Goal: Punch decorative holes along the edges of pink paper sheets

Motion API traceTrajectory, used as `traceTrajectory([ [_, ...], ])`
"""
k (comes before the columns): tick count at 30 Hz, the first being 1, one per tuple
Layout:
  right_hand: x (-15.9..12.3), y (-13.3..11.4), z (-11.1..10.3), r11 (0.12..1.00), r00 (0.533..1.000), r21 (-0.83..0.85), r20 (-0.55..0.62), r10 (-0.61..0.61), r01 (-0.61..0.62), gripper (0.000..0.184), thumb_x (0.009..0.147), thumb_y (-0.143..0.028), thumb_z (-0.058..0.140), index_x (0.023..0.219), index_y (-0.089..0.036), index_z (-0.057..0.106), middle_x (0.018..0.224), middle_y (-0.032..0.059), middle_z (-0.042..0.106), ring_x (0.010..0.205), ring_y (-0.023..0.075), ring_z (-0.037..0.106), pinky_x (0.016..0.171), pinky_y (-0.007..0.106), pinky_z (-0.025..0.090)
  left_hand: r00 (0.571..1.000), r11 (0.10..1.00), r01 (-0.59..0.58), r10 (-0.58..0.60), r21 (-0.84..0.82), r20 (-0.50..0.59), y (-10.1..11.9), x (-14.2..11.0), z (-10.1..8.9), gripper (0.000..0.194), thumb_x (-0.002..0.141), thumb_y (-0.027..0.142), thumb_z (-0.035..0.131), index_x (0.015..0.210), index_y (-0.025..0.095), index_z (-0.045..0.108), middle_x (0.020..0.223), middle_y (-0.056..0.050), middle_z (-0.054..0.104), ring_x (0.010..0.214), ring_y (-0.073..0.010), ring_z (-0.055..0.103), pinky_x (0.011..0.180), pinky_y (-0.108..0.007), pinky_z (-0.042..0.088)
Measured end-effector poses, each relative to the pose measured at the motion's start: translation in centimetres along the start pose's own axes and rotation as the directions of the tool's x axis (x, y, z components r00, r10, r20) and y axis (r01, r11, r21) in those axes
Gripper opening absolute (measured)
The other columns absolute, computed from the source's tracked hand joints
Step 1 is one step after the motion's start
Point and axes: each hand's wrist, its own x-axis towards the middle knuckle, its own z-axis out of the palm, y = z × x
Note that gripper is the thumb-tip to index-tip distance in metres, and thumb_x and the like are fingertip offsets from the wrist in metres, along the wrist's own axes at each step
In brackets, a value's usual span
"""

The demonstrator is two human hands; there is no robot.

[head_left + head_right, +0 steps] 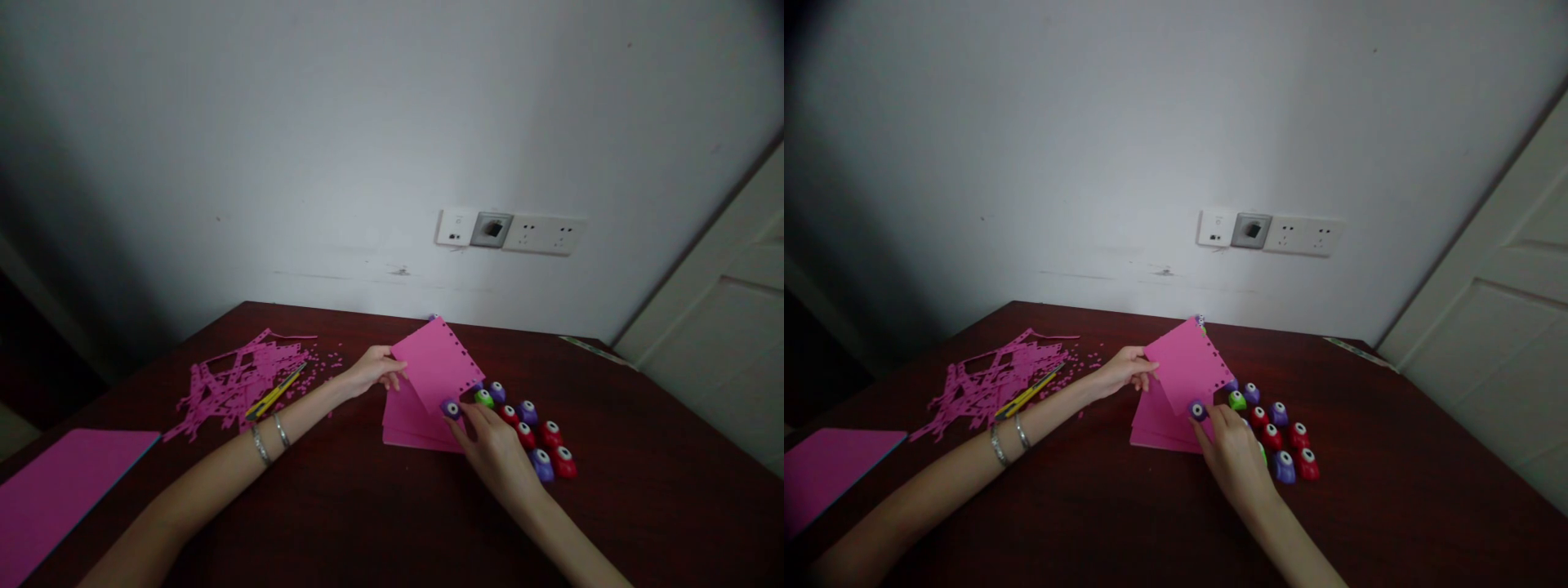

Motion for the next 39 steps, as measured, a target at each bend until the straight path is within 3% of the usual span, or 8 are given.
traceTrajectory([
  [18,-0.1,-0.1,0.0,1.000,0.999,0.016,0.048,0.021,-0.022,0.026,0.087,-0.036,0.046,0.086,-0.016,0.061,0.070,0.0053,0.062,0.062,0.0174,0.059,0.058,0.026,0.044,0.999,1.000,-0.003,0.002,-0.002,-0.040,0.0,-0.1,0.4,0.022,0.073,0.026,0.065,0.083,0.011,0.053,0.073,-0.007,0.066,0.046,-0.0108,0.059,0.038,-0.018,0.039],
  [26,-0.3,-0.7,0.3,0.999,0.999,0.009,0.009,-0.041,0.041,0.026,0.088,-0.036,0.045,0.084,-0.016,0.061,0.075,0.0075,0.063,0.065,0.0187,0.060,0.057,0.027,0.045,1.000,1.000,0.004,-0.004,0.012,-0.027,0.4,-0.5,0.8,0.024,0.071,0.027,0.066,0.084,0.011,0.053,0.072,-0.007,0.066,0.046,-0.0115,0.060,0.039,-0.018,0.040],
  [39,1.0,-2.8,0.4,0.995,0.993,-0.019,0.067,-0.096,0.098,0.026,0.088,-0.034,0.043,0.068,-0.018,0.051,0.063,0.0051,0.058,0.056,0.0168,0.056,0.052,0.026,0.039,0.999,0.995,0.033,-0.035,0.089,0.027,-0.7,-0.1,0.2,0.026,0.071,0.031,0.065,0.085,0.011,0.055,0.066,-0.005,0.065,0.047,-0.0120,0.060,0.040,-0.019,0.040],
])
